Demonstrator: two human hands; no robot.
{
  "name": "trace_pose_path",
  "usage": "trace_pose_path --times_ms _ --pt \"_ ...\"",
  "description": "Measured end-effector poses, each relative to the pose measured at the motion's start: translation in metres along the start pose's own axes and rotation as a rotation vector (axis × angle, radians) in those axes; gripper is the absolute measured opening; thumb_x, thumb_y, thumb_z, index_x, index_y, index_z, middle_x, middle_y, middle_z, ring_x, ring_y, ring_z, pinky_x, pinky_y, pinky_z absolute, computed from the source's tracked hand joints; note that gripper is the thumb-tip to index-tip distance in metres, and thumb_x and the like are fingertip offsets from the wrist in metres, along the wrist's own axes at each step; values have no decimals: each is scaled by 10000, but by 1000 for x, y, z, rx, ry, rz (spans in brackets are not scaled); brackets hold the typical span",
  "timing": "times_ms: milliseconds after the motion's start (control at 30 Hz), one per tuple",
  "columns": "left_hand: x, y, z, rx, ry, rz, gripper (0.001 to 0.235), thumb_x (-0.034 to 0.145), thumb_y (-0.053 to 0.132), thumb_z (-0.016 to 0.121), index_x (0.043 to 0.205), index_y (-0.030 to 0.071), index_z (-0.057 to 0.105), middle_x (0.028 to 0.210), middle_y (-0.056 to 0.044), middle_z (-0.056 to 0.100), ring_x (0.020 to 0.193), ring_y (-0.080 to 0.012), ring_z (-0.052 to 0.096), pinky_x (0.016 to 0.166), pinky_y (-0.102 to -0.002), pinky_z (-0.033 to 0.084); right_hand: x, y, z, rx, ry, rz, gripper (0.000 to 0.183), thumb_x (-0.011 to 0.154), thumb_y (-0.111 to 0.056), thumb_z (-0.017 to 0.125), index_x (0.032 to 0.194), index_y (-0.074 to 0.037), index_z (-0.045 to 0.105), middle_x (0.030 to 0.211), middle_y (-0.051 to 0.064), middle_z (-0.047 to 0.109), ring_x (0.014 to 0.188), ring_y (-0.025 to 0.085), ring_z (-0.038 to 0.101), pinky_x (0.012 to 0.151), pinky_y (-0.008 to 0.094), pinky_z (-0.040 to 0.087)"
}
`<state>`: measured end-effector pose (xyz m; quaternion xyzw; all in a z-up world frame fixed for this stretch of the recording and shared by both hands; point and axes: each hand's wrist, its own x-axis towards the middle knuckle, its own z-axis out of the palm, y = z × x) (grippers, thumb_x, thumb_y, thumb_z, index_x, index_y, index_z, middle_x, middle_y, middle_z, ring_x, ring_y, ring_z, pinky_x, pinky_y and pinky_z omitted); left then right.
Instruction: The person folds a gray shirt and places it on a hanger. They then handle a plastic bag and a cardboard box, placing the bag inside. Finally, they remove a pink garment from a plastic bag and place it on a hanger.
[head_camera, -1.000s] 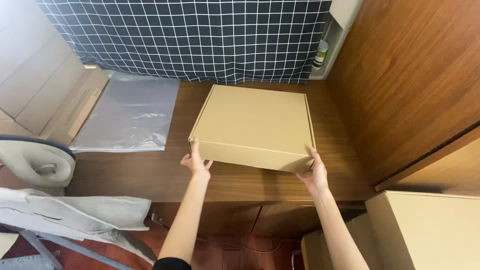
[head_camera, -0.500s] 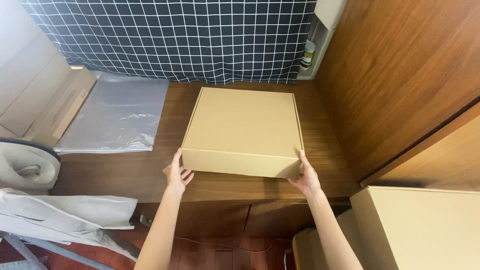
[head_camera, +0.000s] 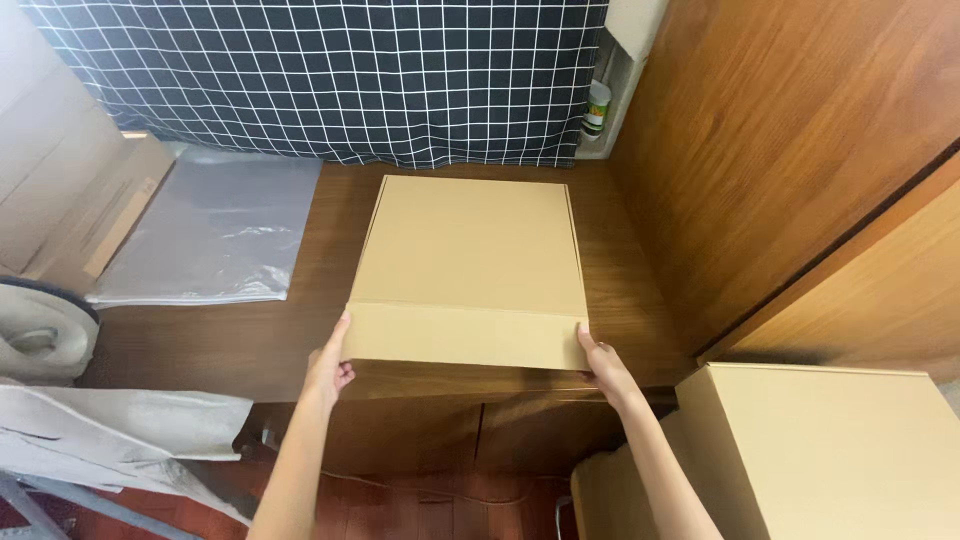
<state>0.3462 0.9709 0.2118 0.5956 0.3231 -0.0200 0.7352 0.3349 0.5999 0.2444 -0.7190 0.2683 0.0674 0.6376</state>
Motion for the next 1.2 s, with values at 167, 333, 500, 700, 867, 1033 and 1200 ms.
trace_pose_path --times_ms 167,333,500,700,867,1033,1200 --pt "-32 37 -1 47 -127 -20 730 657 577 706 974 -26 442 618 9 302 500 -103 318 468 -258 351 9 -10 -5 -182 9 -135 636 811 -470 535 997 138 534 718 188 531 558 264 581 404 295 429" --pt "-57 85 12 -25 -189 74 509 717 528 676 827 104 419 520 74 313 422 -66 370 461 -215 381 -27 -61 2 -12 -13 -215 586 819 -438 539 1015 114 544 730 174 543 570 245 588 472 290 471" --pt "-50 122 22 81 -199 498 483 842 461 547 701 0 577 488 -7 341 431 -121 401 523 -242 412 -33 -106 -10 214 77 -433 501 868 -379 532 1031 94 516 758 125 509 567 197 571 468 233 440" --pt "-58 172 27 1 -162 676 428 923 357 417 755 0 582 513 -55 432 447 -159 523 521 -285 478 -65 -178 -3 256 -65 -568 439 911 -382 432 1071 23 485 791 216 621 668 248 631 575 288 476" --pt "-57 211 34 -8 -173 760 546 943 502 326 840 28 577 671 -111 546 704 -226 609 752 -349 472 -35 -216 -1 259 -96 -688 427 935 -451 329 966 -41 444 835 206 631 737 239 629 628 282 461" --pt "-39 250 51 -84 -280 746 594 932 522 279 912 17 590 836 -149 597 944 -239 577 924 -408 399 19 -250 1 361 -68 -742 441 959 -467 272 939 -63 448 749 143 616 680 213 617 563 261 435" --pt "34 263 66 -258 -445 563 548 894 555 305 1010 83 557 994 -96 586 1023 -213 544 911 -401 410 103 -258 7 599 -336 -484 405 899 -511 358 917 -141 521 1009 119 622 926 223 607 656 252 463"
